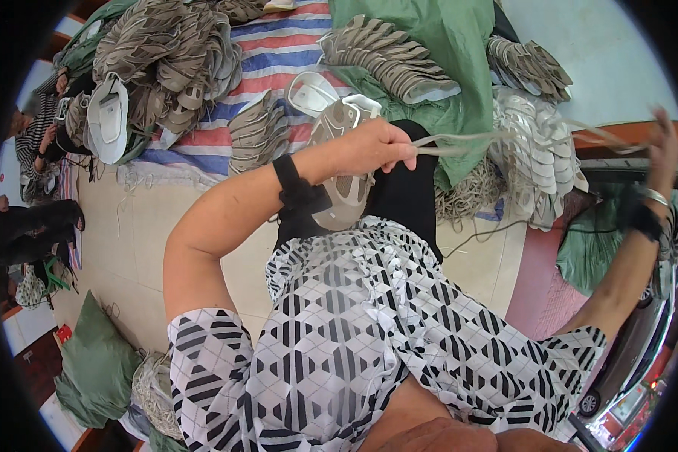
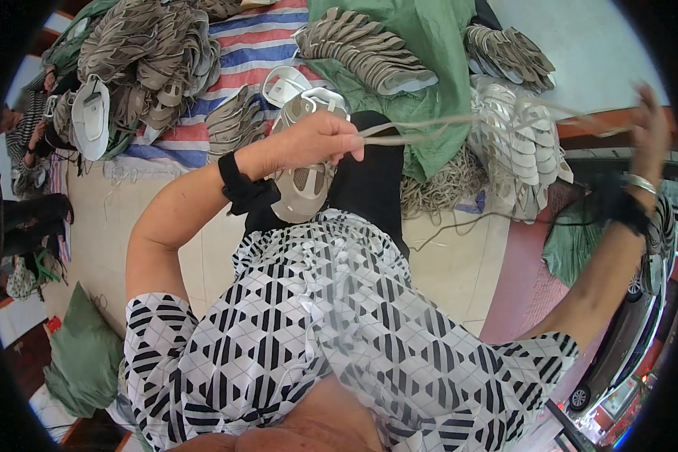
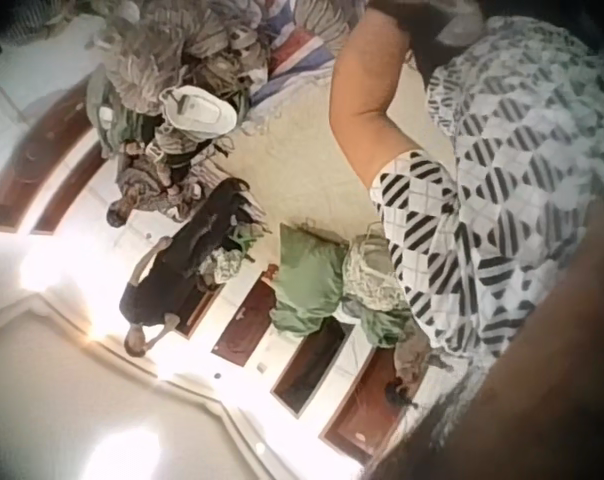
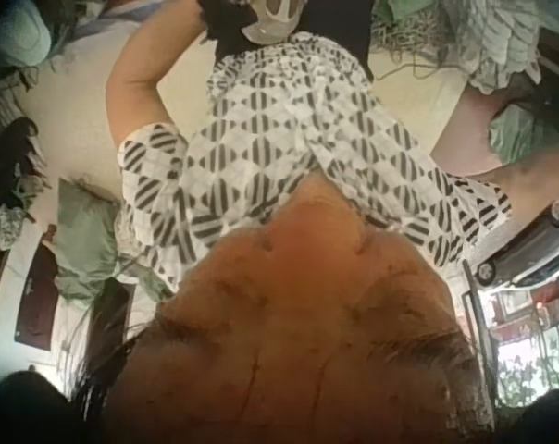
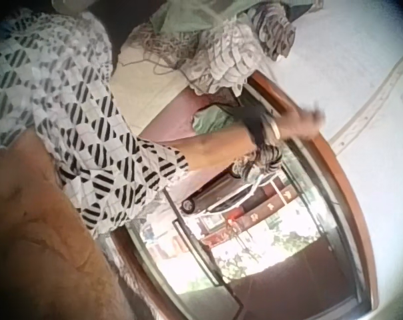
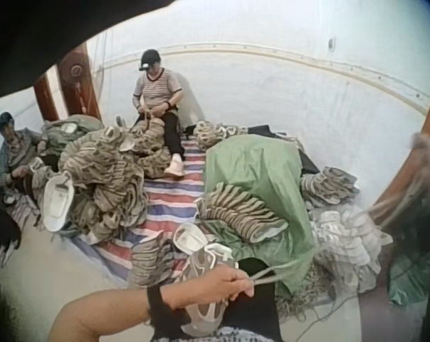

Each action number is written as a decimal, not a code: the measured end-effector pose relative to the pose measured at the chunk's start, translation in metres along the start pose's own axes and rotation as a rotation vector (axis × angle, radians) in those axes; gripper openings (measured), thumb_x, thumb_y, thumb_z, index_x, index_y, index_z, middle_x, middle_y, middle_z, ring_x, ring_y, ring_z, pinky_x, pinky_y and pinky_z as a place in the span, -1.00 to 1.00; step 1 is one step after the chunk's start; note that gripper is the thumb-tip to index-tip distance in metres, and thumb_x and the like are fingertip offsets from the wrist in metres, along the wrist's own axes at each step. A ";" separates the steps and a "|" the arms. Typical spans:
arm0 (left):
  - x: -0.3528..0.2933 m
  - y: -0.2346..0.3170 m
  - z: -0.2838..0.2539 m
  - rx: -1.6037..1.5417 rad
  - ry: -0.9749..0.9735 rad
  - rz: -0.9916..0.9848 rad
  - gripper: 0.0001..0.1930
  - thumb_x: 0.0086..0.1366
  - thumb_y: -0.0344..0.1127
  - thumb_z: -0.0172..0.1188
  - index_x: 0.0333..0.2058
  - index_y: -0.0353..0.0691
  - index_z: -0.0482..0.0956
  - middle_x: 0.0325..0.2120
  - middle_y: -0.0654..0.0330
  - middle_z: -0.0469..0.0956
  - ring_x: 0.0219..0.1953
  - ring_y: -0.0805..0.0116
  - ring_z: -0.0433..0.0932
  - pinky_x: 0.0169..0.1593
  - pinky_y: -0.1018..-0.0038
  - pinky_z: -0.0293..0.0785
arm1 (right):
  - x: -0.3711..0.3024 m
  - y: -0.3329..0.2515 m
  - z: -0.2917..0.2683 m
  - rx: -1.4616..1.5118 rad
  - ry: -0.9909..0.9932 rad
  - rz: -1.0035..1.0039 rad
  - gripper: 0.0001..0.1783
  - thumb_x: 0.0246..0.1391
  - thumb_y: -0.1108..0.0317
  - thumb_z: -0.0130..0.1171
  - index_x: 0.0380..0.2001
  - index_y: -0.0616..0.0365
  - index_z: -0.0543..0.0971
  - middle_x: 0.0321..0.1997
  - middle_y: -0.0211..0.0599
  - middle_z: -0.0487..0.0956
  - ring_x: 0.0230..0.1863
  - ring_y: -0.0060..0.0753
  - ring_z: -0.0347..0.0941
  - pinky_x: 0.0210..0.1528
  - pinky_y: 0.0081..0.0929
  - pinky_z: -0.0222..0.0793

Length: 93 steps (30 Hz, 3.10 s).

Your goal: The person sits on the floor and laces a beige sneaker by hand. They thread the laces through the eyelets, pull them tight, and tie a knot. The person then picks up a white shoe insole and places it inside the sneaker before continuing to adjust the laces.

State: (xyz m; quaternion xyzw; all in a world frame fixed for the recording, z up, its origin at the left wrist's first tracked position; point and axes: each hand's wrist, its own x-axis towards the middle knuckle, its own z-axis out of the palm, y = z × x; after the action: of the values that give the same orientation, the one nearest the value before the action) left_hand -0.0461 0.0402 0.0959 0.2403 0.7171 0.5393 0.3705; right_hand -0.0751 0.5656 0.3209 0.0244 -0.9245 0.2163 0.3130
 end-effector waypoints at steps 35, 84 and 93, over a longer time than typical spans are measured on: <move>-0.064 -0.070 0.013 0.663 0.483 0.016 -0.87 0.12 -0.36 0.19 -0.40 -0.29 0.53 -0.50 0.08 0.48 -0.46 0.25 0.50 -0.35 0.40 0.41 | -0.295 -0.188 0.310 1.765 -1.474 1.470 -0.76 0.31 0.22 -0.14 -0.39 0.07 0.42 -0.75 -0.58 0.22 -0.82 -0.79 -0.04 -0.79 -0.77 -0.09; -0.066 -0.100 0.039 0.609 0.733 0.159 -0.36 -0.20 -0.16 0.46 -0.12 -0.20 0.38 -0.37 0.17 0.35 -0.24 0.15 0.28 -0.10 0.28 0.24 | -0.075 -0.173 0.379 1.534 -0.705 0.648 -0.64 0.15 0.23 0.12 -0.71 -0.04 0.36 -0.73 -0.67 0.29 -0.76 -0.88 0.08 -0.78 -0.82 -0.17; -0.062 -0.095 -0.006 0.278 0.639 -0.129 -0.87 0.15 -0.29 0.24 -0.36 -0.19 0.58 -0.47 0.17 0.54 -0.37 0.24 0.53 -0.32 0.39 0.42 | -0.062 -0.256 0.222 0.924 -1.076 -0.240 -0.72 0.14 0.34 0.14 -0.64 0.16 0.50 -0.70 -0.56 0.37 -0.63 -0.75 0.20 -0.58 -0.69 0.07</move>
State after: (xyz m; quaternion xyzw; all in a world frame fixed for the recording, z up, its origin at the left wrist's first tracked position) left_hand -0.0081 -0.0382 0.0234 0.0616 0.8770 0.4599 0.1246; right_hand -0.1047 0.2365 0.2249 0.3590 -0.7555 0.5075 -0.2067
